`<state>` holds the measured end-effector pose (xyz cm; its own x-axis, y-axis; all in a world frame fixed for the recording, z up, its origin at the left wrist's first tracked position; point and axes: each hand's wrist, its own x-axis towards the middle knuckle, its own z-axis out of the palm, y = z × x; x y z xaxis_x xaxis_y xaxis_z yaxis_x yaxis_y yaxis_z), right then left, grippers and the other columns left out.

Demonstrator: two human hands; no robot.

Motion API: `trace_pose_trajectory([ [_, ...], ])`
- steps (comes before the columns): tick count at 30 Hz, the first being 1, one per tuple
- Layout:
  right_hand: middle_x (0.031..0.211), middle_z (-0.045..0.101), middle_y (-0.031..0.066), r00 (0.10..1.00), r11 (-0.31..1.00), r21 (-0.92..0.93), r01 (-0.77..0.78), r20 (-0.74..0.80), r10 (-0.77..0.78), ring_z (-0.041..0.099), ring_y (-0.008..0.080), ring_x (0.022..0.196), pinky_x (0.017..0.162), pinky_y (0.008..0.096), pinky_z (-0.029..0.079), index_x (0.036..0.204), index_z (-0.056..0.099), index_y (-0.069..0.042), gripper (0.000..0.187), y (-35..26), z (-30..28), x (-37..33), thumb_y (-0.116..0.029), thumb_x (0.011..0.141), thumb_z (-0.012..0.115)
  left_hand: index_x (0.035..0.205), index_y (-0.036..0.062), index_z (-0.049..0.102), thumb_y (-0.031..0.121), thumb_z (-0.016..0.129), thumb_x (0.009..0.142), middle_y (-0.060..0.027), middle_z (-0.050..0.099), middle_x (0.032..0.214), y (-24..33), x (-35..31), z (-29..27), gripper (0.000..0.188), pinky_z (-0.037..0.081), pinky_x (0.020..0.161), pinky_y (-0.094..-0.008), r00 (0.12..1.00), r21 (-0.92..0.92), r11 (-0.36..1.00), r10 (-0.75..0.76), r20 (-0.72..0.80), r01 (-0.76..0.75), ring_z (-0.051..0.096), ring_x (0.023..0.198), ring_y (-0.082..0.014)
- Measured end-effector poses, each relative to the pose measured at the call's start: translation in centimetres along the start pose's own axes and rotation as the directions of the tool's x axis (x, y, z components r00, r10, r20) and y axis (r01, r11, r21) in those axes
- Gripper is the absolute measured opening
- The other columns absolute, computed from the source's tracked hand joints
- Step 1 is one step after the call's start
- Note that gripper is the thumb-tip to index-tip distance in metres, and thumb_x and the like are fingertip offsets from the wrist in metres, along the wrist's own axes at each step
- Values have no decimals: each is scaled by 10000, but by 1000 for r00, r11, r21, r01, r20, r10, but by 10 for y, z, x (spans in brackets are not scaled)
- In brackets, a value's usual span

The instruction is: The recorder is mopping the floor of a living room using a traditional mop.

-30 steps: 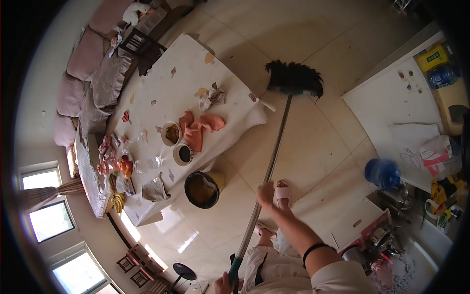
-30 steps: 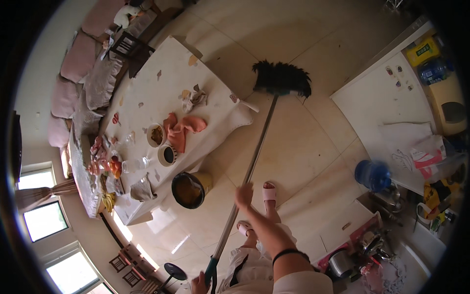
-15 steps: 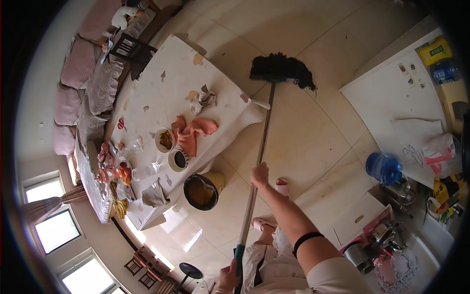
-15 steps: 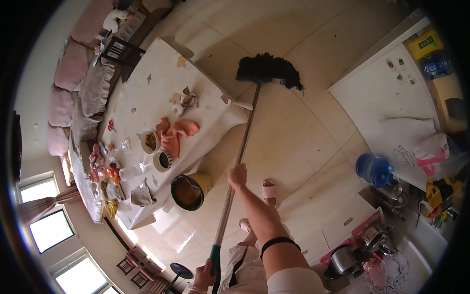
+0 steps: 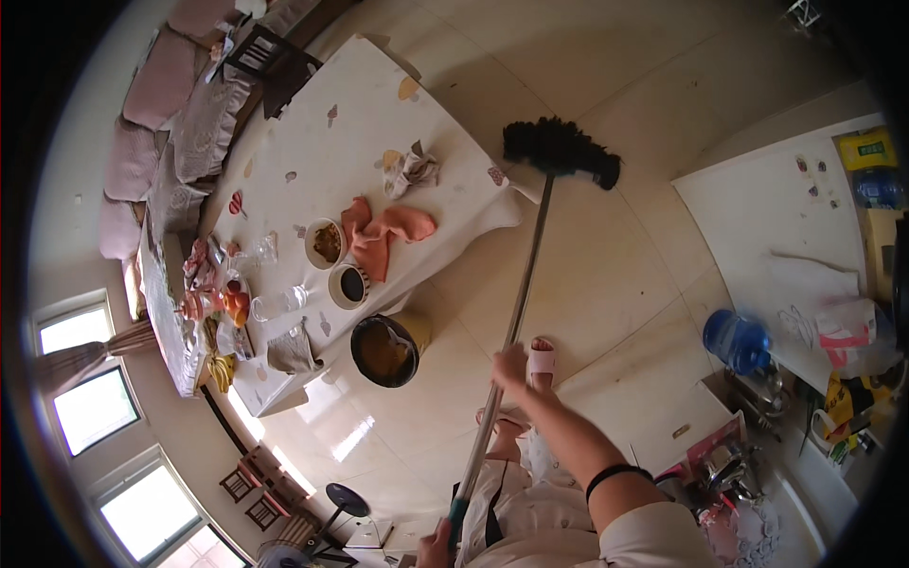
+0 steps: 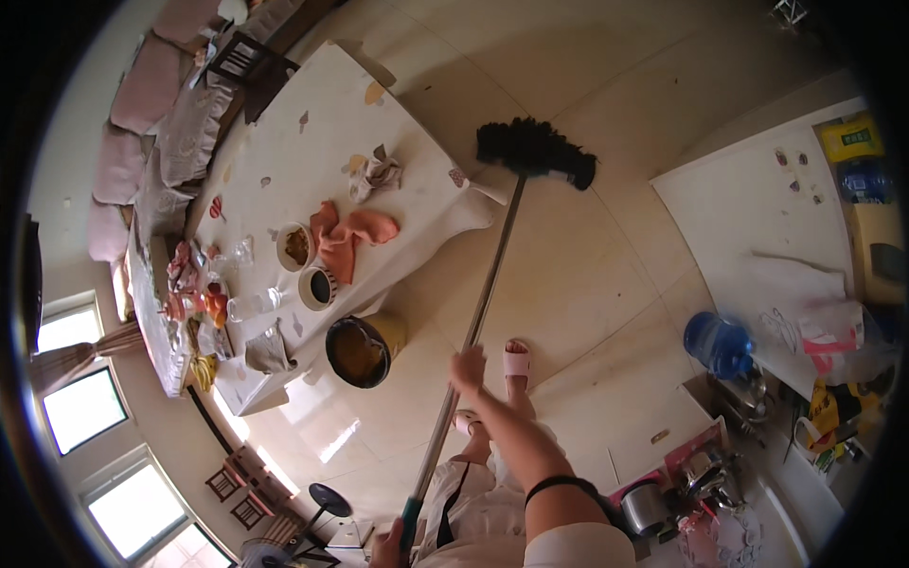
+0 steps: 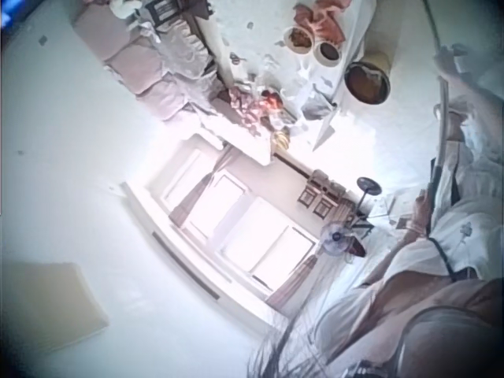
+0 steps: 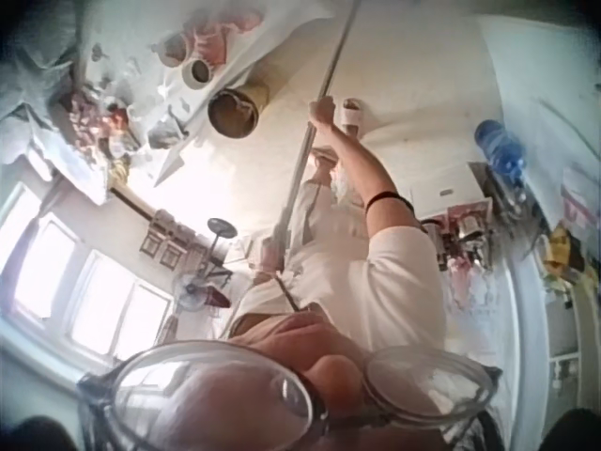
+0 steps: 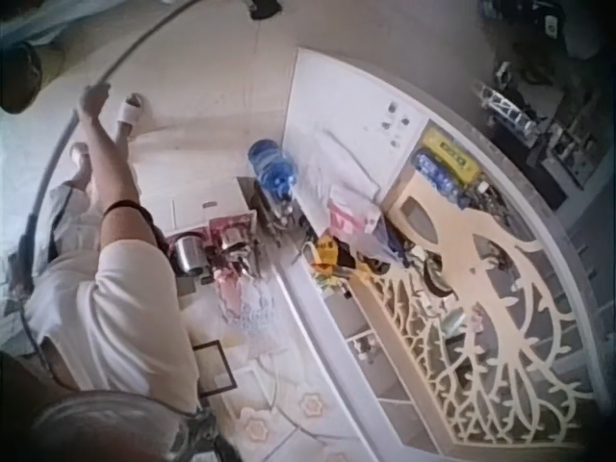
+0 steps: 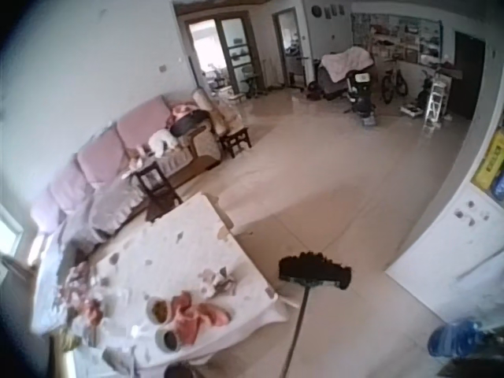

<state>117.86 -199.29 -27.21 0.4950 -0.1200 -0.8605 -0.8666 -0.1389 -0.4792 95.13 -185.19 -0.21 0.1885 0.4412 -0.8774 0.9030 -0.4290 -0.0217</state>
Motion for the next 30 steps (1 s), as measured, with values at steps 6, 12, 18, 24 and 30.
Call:
trace_pose_trajectory([
  [6, 451, 494, 190, 992, 999, 31, -22, -122, 26, 603, 288, 542, 472, 404, 500, 517, 482, 46, 167, -72, -83, 89, -38, 661, 483, 890, 23, 533, 316, 622, 738, -86, 492, 521, 58, 55, 58, 342, 378, 387, -311, 795, -193, 807, 587, 155, -558, 491, 426, -206],
  [12, 591, 513, 216, 840, 940, -247, 237, -433, -325, 545, 299, 422, 402, 392, 453, 837, 366, 84, 252, 63, -4, 36, -98, 720, 495, 885, 43, 541, 147, 522, 752, -127, 533, 610, -8, 1, -13, 170, 366, 381, -348, 924, -136, 931, 357, 140, -339, 445, 409, -248],
  [18, 785, 536, 308, 946, 987, -162, -11, -321, -42, 563, 435, 750, 678, 459, 477, 912, 384, 72, 278, 74, 36, -36, -91, 719, 500, 746, 18, 561, 367, 592, 730, -59, 480, 498, -19, -15, -39, 352, 338, 350, -284, 964, -288, 921, -243, 103, 263, 437, 363, -172],
  [24, 666, 546, 243, 980, 996, 92, 21, -201, -2, 580, 347, 489, 428, 386, 503, 803, 401, 104, 180, -5, -7, 59, -56, 743, 458, 620, -7, 580, 544, 572, 727, -20, 474, 479, 49, 44, -13, 561, 351, 385, -243, 982, -306, 935, -152, 109, 179, 461, 426, -104],
  [30, 697, 553, 265, 918, 994, -93, 64, -385, -95, 586, 384, 587, 494, 404, 501, 852, 397, 96, 239, 13, -29, 29, -97, 747, 491, 606, 22, 588, 528, 532, 763, 12, 424, 441, 3, 28, 15, 533, 315, 353, -265, 983, -266, 953, -109, 149, 146, 395, 374, -96],
])
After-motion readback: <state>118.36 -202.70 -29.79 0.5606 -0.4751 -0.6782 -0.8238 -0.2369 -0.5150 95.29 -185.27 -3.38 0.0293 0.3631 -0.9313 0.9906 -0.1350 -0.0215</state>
